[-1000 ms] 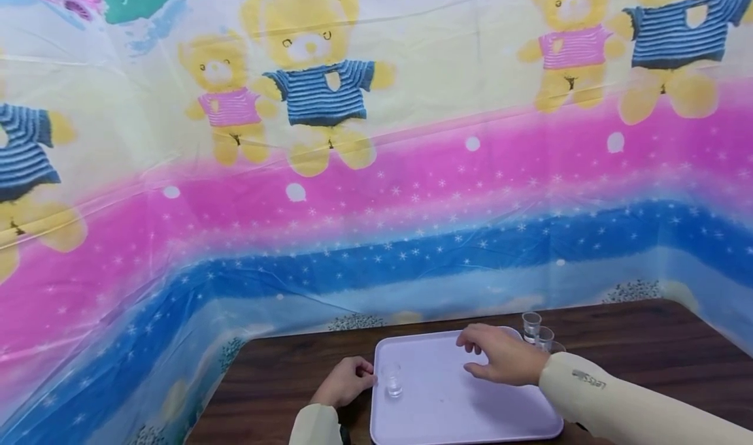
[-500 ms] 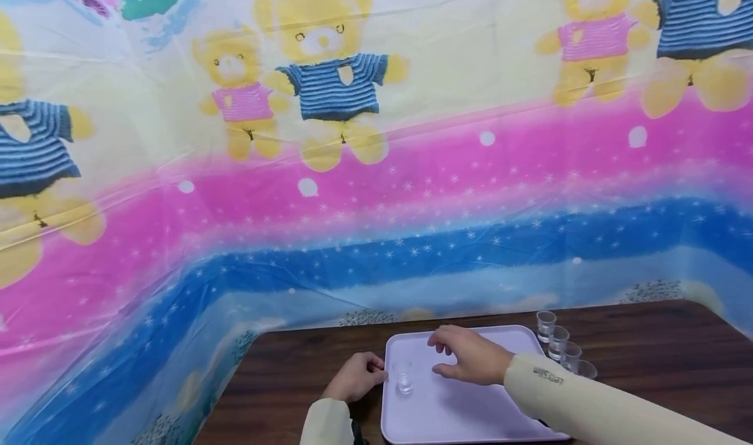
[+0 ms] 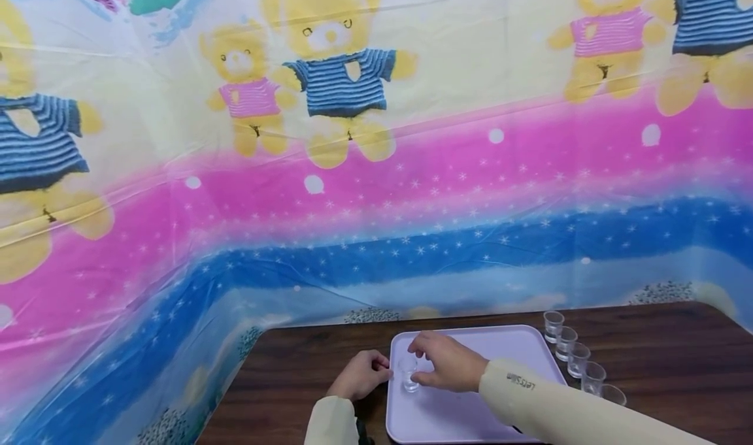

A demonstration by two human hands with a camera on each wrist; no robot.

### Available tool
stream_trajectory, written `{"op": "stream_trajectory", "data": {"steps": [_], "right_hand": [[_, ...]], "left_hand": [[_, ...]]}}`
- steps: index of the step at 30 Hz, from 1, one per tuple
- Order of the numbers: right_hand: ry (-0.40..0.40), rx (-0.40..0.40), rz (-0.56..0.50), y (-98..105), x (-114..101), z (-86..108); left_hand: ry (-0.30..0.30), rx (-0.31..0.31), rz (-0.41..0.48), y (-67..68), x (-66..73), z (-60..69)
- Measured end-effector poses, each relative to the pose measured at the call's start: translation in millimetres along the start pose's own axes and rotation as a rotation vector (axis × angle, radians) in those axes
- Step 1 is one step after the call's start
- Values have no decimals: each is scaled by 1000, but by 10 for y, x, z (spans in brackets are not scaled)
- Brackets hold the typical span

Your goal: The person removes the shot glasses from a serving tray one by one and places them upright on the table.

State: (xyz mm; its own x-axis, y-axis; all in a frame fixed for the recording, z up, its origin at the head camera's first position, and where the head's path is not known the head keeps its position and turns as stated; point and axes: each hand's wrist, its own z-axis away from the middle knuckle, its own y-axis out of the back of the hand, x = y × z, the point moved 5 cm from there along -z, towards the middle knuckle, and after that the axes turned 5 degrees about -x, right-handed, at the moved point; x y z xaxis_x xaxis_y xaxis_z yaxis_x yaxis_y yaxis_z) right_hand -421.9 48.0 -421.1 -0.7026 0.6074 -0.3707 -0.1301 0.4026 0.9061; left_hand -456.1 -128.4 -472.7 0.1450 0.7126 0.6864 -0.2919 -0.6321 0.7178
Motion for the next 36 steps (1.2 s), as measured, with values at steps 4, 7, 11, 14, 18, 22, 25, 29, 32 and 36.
{"op": "stream_trajectory", "data": {"steps": [4,7,11,14,18,22,25,29,32,36], "right_hand": [[-3,-20,-2,-31,-21,-23],[-9,-19,3,-37,-35,-23],[-3,-1,11,-37,-55,-34],[-1,6,7,-55,-53,-66],[-5,11,-7,-72,-38,-102],[-2,19,-4,-64,-20,-103],[-3,29,-9,-33,-12,-83],[-4,28,-17,33,-13,-46],[-14,12,-14,91,-1,-3],[-32,-14,-15,190,42,98]], "left_hand": [[-10,6,-5,2,6,7],[-7,5,-8,3,7,14],[-12,7,-8,3,14,19],[-22,5,-1,-8,10,14],[-28,3,4,-12,7,6],[-22,5,8,-4,-2,-1],[-17,1,8,0,5,-4],[15,-5,9,3,-1,-11],[34,-8,13,0,-15,-14],[26,-8,20,-2,-17,-4]]}}
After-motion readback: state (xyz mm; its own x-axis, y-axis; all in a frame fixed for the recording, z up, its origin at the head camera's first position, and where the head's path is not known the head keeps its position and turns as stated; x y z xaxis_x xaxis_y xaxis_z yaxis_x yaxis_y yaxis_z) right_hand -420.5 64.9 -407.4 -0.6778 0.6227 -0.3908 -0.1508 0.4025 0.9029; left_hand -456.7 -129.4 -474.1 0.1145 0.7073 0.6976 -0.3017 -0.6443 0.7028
